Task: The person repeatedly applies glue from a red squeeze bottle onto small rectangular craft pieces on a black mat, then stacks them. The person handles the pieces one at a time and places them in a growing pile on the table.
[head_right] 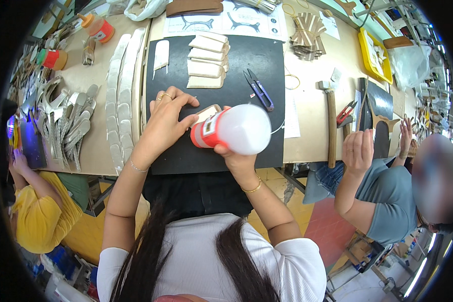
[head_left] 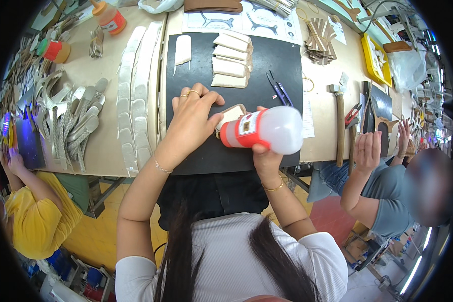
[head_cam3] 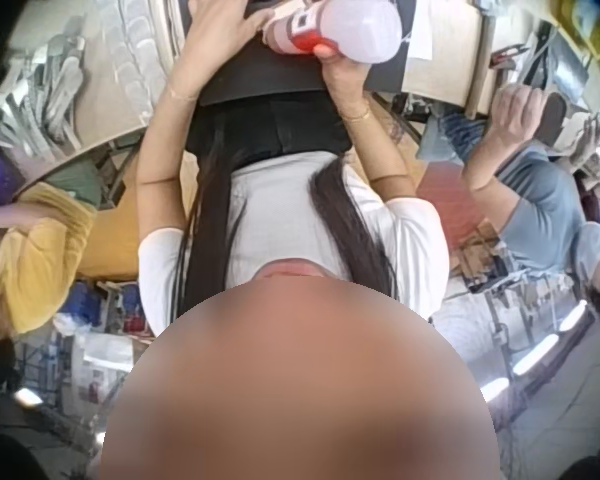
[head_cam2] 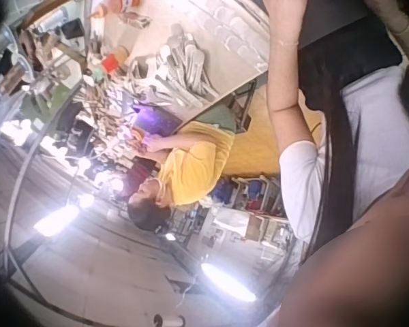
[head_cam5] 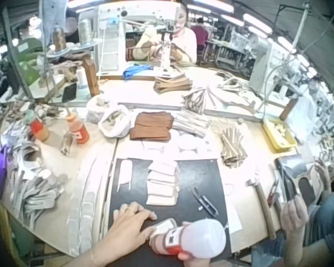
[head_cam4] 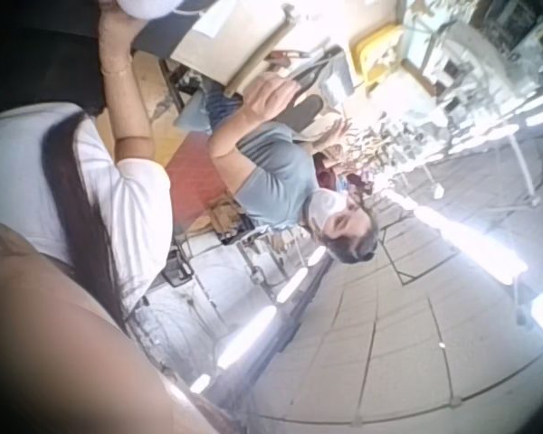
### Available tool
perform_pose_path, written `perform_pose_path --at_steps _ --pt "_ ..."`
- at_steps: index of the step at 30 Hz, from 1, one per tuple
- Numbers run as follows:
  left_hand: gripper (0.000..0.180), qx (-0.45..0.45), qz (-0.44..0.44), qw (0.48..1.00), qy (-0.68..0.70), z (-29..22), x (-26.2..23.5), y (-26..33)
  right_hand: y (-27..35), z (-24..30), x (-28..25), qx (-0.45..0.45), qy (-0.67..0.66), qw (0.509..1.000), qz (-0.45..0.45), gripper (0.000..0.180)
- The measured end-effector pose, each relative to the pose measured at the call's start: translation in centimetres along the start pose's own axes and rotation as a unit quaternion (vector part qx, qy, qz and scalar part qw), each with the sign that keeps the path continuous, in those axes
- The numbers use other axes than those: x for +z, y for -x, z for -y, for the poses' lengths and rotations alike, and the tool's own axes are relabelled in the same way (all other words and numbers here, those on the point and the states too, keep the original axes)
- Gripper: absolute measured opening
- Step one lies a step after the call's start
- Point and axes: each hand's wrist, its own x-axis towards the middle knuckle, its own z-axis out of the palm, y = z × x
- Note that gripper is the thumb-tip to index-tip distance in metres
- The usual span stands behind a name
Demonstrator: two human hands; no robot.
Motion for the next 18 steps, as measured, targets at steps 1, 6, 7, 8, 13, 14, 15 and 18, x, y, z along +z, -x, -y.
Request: perform_pose_path --at_steps 1,6,7,8,13,14,15,18 --pt "0.027 0.003 -0.002 1.0 0.003 0.0 0.0 0.0 -0.1 0.0 0.1 0.009 -0.038 0.999 -0.014 0.1" --pt "0.028 -0.001 -0.001 1.0 0.019 -0.1 -0.2 0.3 -3.3 2.3 -3.0 -0.035 -0.042 0.993 -0.1 0.101" --pt "0.028 0.007 -0.003 1.0 0.012 -0.3 -0.2 0.4 -3.7 2.8 -3.7 -0.047 -0.044 0.992 -0.107 0.099" --pt "0.028 0.013 -0.003 1.0 0.004 -0.5 -0.1 0.6 -4.0 3.1 -4.1 -0.049 -0.048 0.99 -0.126 0.096" --pt "0.026 0.028 -0.005 1.0 0.007 -1.0 0.2 1.0 -4.3 3.5 -5.0 -0.052 -0.068 0.985 -0.147 0.1" --pt "0.026 0.034 -0.014 0.999 0.008 -1.0 0.3 1.1 -4.3 3.3 -5.0 -0.051 -0.071 0.986 -0.145 0.099" --pt "0.026 0.042 -0.027 0.999 0.013 -1.1 0.3 1.2 -4.1 3.2 -4.9 -0.052 -0.073 0.986 -0.14 0.098" --pt "0.024 0.044 -0.027 0.999 0.014 -1.1 0.7 1.2 -4.1 2.5 -4.4 -0.082 -0.018 0.989 -0.125 0.097"
